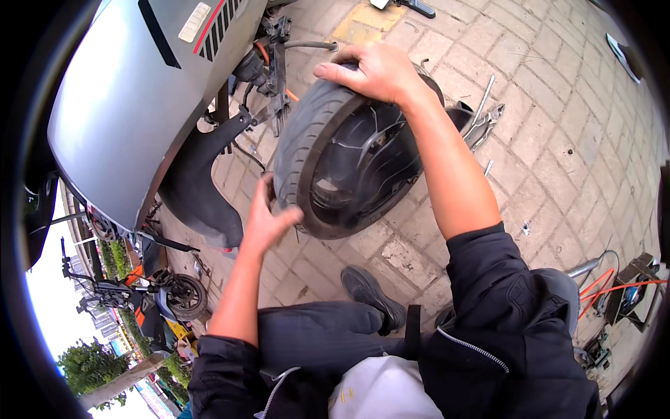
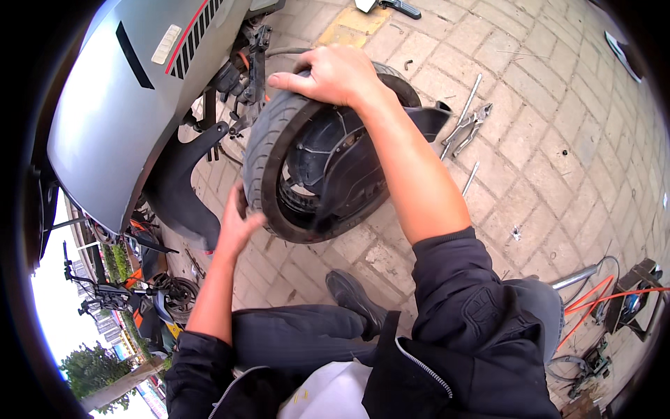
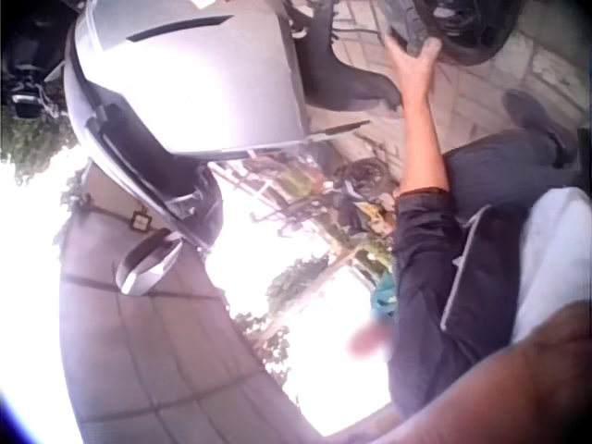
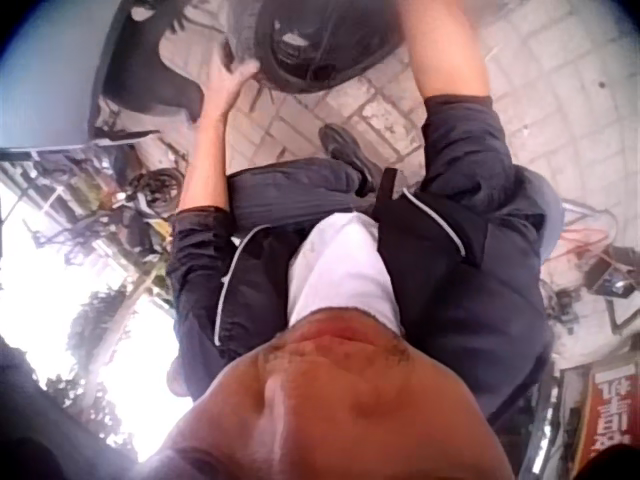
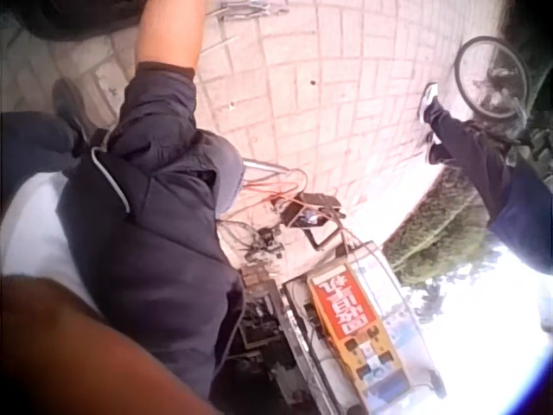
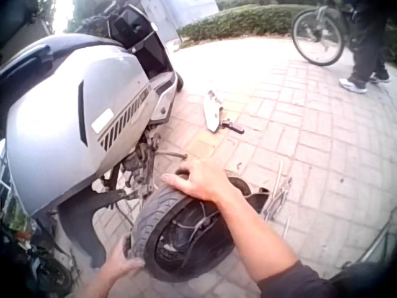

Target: The person cuts a piece of rubber material with scissors and then inserts it into the inner cavity of a scooter tire. The person manipulates the tire and the rubber insert by hand to fit the material inside the wheel assembly.

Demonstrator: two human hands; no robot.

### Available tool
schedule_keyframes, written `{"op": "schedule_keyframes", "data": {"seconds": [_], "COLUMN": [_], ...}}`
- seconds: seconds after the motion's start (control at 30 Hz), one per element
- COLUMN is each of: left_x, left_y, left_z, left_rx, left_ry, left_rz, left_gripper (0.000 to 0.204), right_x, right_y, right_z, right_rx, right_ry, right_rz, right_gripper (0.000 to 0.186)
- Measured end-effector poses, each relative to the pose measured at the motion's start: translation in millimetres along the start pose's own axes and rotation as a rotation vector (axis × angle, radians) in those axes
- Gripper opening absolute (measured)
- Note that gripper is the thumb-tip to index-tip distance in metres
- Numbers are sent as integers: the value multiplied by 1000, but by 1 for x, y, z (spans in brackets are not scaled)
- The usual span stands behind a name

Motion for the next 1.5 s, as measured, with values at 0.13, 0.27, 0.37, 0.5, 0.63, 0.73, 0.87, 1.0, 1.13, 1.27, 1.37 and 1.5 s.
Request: {"op": "schedule_keyframes", "data": {"seconds": [0.13,0.27,0.37,0.5,0.63,0.73,0.87,1.0,1.13,1.27,1.37,1.5], "left_x": [57,76,96,107,98,96,84,74,81,78,79,81], "left_y": [-27,-34,-53,-70,-69,-69,-64,-67,-58,-50,-58,-57], "left_z": [1,-1,-16,-29,-32,-35,-35,-43,-37,-31,-38,-39], "left_rx": [-150,-177,-230,-232,-261,-312,-268,-220,-202,-190,-217,-190], "left_ry": [-89,-112,-109,-106,-129,-133,-178,-255,-213,-215,-208,-216], "left_rz": [-79,-89,-82,-90,-66,-56,-19,-63,-68,-82,-82,-94], "left_gripper": [82,63,62,66,71,71,70,68,70,72,75,77], "right_x": [-2,-75,-148,-184,-184,-179,-168,-165,-159,-175,-187,-196], "right_y": [1,20,35,37,44,43,34,23,19,30,29,17], "right_z": [-2,1,-15,-66,-104,-122,-139,-144,-157,-132,-128,-136], "right_rx": [-26,245,527,417,674,867,1140,1511,1370,1309,1077,1236], "right_ry": [-213,-601,-26,-133,-362,-282,-34,290,538,554,344,56], "right_rz": [144,-68,-505,-471,-457,-419,-460,-385,-581,-334,-310,-348], "right_gripper": [64,41,53,45,30,23,24,27,41,44,45,43]}}
Point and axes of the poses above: each hand's wrist, its own x-axis towards the middle knuckle, its own z-axis out of the back of the hand, y = z × x, the point moved 2 cm from there along x, towards the middle knuckle, and after that the axes turned 3 degrees about y, right-handed, at the moved point
